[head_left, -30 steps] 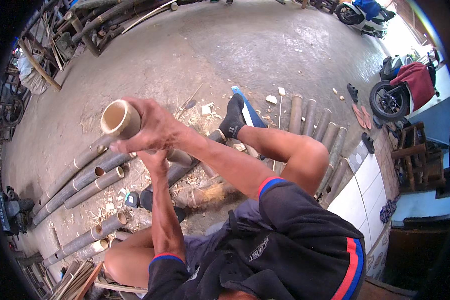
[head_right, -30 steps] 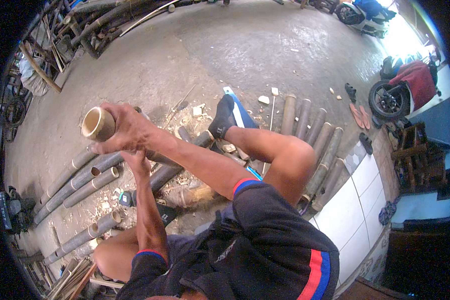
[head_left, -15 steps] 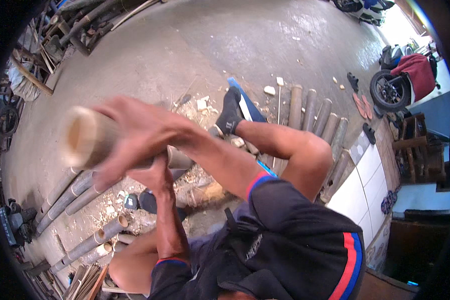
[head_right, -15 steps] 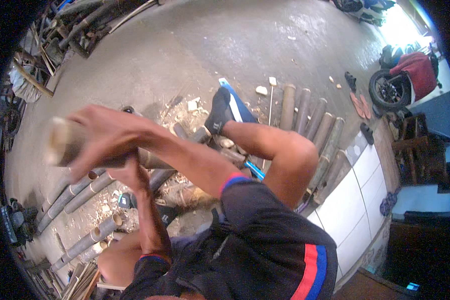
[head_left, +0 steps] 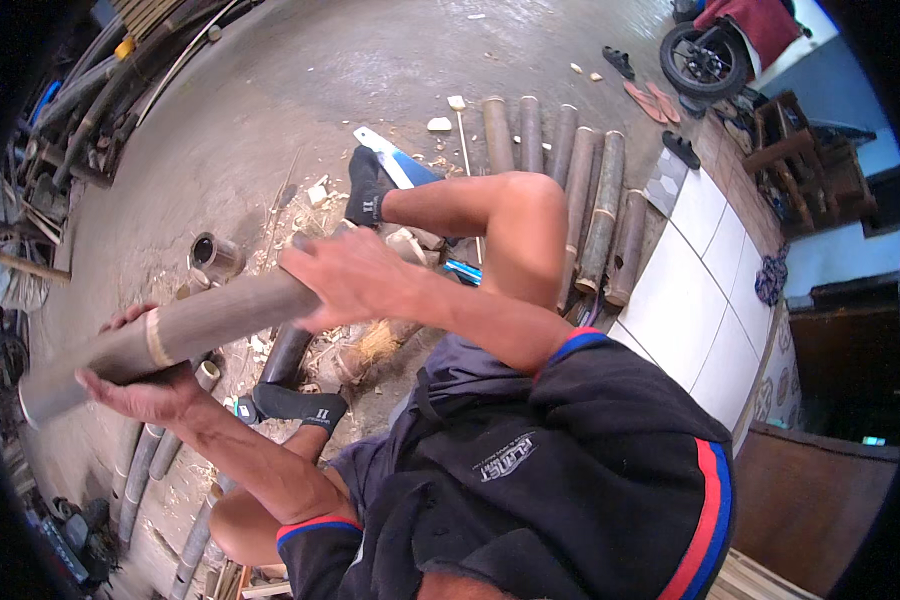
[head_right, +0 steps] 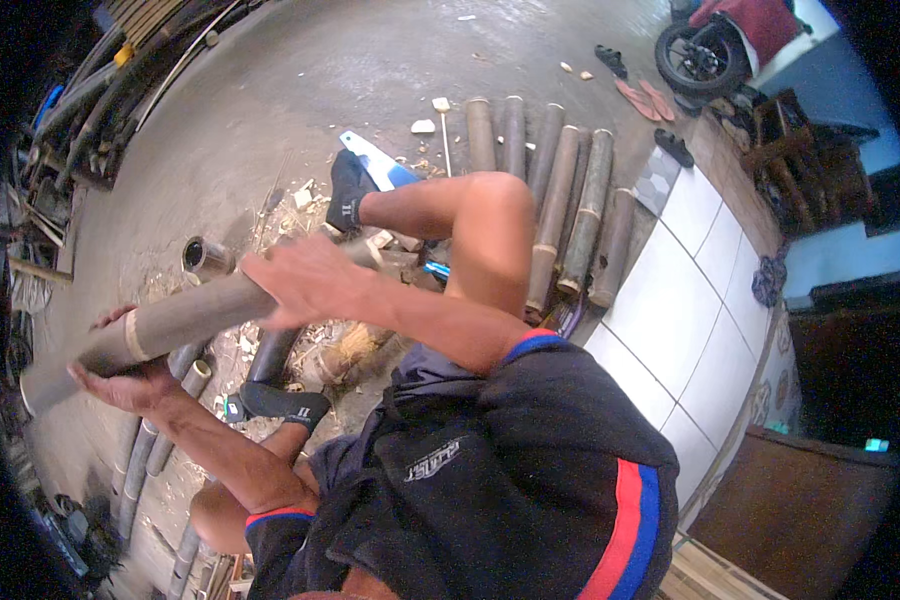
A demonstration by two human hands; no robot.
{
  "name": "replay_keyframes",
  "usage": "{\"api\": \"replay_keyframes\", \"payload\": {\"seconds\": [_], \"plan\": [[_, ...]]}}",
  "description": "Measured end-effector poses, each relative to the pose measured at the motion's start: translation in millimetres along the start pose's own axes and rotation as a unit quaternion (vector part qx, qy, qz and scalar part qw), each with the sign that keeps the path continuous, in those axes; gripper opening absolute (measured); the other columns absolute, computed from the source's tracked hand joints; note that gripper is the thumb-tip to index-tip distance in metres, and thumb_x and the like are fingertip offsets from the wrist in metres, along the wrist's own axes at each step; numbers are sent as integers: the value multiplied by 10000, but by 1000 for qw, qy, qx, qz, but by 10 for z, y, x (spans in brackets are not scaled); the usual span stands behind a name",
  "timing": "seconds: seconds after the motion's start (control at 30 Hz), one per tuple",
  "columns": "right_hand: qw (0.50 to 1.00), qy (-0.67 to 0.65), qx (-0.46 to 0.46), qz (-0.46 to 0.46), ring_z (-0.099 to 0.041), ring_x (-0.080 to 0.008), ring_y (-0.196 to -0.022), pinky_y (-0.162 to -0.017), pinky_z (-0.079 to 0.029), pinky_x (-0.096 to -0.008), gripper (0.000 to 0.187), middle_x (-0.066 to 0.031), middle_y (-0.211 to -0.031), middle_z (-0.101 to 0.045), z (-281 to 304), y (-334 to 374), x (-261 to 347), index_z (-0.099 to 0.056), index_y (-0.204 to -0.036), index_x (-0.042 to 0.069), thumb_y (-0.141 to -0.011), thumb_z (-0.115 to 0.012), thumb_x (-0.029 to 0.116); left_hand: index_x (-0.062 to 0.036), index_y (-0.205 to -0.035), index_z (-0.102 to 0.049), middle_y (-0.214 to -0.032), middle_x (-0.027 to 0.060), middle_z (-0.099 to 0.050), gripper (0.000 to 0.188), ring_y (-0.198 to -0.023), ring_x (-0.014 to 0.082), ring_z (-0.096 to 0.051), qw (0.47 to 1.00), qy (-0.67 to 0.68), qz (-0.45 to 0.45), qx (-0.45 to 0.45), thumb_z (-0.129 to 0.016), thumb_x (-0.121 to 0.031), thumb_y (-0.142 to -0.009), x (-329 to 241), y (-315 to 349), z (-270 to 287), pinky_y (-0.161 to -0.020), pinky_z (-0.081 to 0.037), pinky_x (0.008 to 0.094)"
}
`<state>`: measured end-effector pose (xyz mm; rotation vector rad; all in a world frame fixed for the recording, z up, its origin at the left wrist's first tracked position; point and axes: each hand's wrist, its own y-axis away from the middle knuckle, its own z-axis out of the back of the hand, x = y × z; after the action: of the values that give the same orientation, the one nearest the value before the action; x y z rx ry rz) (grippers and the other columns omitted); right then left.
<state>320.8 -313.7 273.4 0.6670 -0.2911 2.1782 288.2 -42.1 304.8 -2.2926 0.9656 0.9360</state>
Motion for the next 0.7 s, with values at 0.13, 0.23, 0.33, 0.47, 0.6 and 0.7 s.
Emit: {"api": "replay_keyframes", "payload": {"seconds": [0.13, 0.23, 0.33, 0.47, 0.6, 0.7], "plan": [[970, -230, -72, -21, -715, -286, -847, -722, -570, -423, 741, -177, -1033, -698, -369, 1025, -379, -524, -1394, 18, -799, -794, 369, 2, -1469, -443, -1286, 210, -623, 686, -1142, 318, -622, 985, -137, 53, 90, -492, -507, -1013, 114, 475, -551, -1028, -478, 453], [874, -456, -119, -118, -697, -260, -902, -798, -556, -354, 645, -163, -1026, -693, -26, 1569, -433, -571, -1302, -21, -836, -785, 369, 1, -1504, -415, -1367, 207, -594, 643, -1199, 302, -611, 966, -135, 11, 219, -412, -463, -1057, -235, 490, -344, -1067, -464, 458], [777, -534, -248, -225, -670, -142, -737, -642, -564, -294, 636, -81, -941, -661, 261, 2147, -714, -540, -1342, -37, -864, -766, 316, 21, -1484, -432, -1339, 207, -629, 625, -1200, 329, -626, 940, -17, 53, 336, -379, -450, -1075, -507, 564, 46, -1109, -453, 489], [748, -414, -396, -336, -679, -146, -746, -662, -565, -308, 572, -86, -891, -687, 232, 2635, -1508, -593, -1266, -49, -880, -746, 346, 38, -1461, -450, -1314, 202, -651, 608, -1200, 322, -635, 950, -124, 7, 286, -365, -435, -1089, -836, 1028, 331, -1078, -489, 484], [734, -75, -447, -505, -724, -266, -850, -782, -568, -384, 560, -175, -956, -739, -477, 3368, -2715, -680, -1135, -80, -836, -750, 388, 63, -1418, -496, -1274, 205, -666, 594, -1155, 299, -657, 924, -310, -80, 209, -381, -419, -1090, -1107, 1285, 879, -1048, -509, 461], [683, -74, -415, -596, -724, -370, -980, -880, -549, -437, 634, -248, -1025, -740, -766, 3522, -2799, -698, -1111, -86, -774, -745, 449, 70, -1366, -547, -1222, 196, -687, 570, -1110, 288, -673, 916, -360, -128, 124, -399, -406, -1091, -1433, 1383, 1295, -1007, -529, 434]]}}
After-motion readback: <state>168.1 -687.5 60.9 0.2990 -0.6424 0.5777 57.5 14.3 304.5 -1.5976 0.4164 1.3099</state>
